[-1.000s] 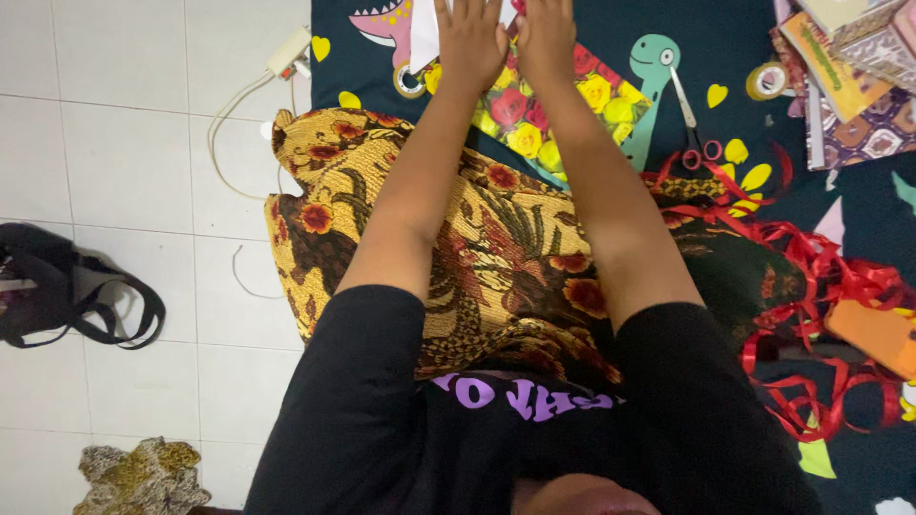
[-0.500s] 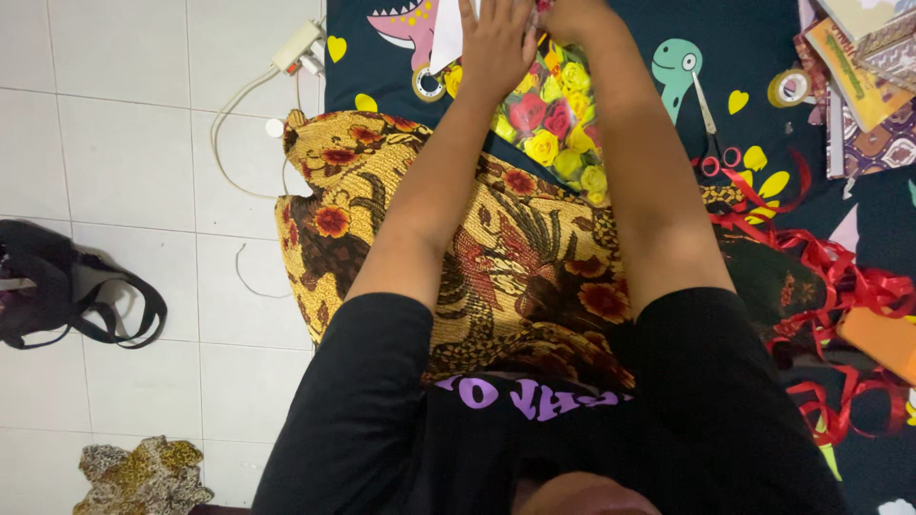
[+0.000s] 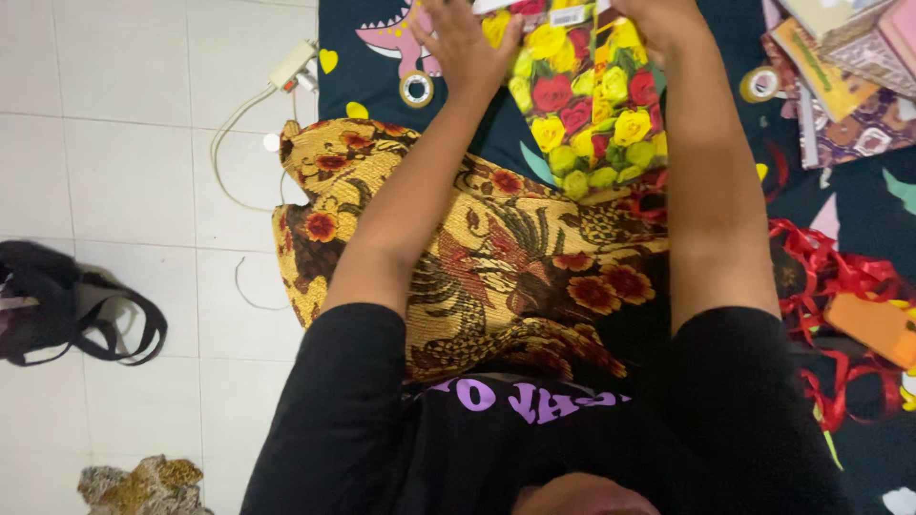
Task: The person wraps a small rectangular item in floral-patterned wrapping paper, folds the edges, and secures the package with clear tape. They repeat the process for a second item, using scissors to trim excess paper and tape to seal the folds.
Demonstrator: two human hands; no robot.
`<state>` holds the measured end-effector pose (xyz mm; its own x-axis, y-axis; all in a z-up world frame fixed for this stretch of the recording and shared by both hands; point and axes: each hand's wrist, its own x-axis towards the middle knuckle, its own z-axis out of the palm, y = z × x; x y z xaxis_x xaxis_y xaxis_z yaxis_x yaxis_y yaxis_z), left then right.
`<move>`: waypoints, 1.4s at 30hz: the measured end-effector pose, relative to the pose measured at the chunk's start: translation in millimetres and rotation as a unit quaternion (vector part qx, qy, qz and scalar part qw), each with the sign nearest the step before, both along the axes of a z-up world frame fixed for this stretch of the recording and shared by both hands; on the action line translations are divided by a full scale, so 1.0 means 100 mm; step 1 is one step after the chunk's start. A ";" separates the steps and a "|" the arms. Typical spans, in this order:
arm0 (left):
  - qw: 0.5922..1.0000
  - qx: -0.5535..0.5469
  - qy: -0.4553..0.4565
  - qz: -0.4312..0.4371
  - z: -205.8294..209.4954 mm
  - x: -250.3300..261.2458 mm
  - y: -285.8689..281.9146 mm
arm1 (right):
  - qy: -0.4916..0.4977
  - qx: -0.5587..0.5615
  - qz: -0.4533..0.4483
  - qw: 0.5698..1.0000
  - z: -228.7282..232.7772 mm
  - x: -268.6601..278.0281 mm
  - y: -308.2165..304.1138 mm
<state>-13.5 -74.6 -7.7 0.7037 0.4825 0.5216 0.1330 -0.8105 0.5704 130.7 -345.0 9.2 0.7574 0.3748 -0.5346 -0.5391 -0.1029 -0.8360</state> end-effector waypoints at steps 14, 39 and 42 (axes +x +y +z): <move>0.696 -0.571 0.074 -0.429 0.56 -0.03 -0.29 | -0.094 0.182 0.053 0.977 1.32 -1.07 -0.69; 0.934 -0.308 0.026 -0.177 0.39 -0.06 -0.41 | -0.192 0.029 0.017 0.981 0.49 -1.55 -0.21; 0.988 -0.009 0.132 -0.082 0.23 -0.34 -0.72 | -0.172 -0.127 -0.031 0.976 0.01 -1.50 -0.16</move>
<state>-47.7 -147.0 15.0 0.8832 0.3588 0.3022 0.1473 -0.8237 0.5476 -19.0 -361.4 10.7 0.9258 0.2106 -0.3138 -0.2420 -0.3074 -0.9203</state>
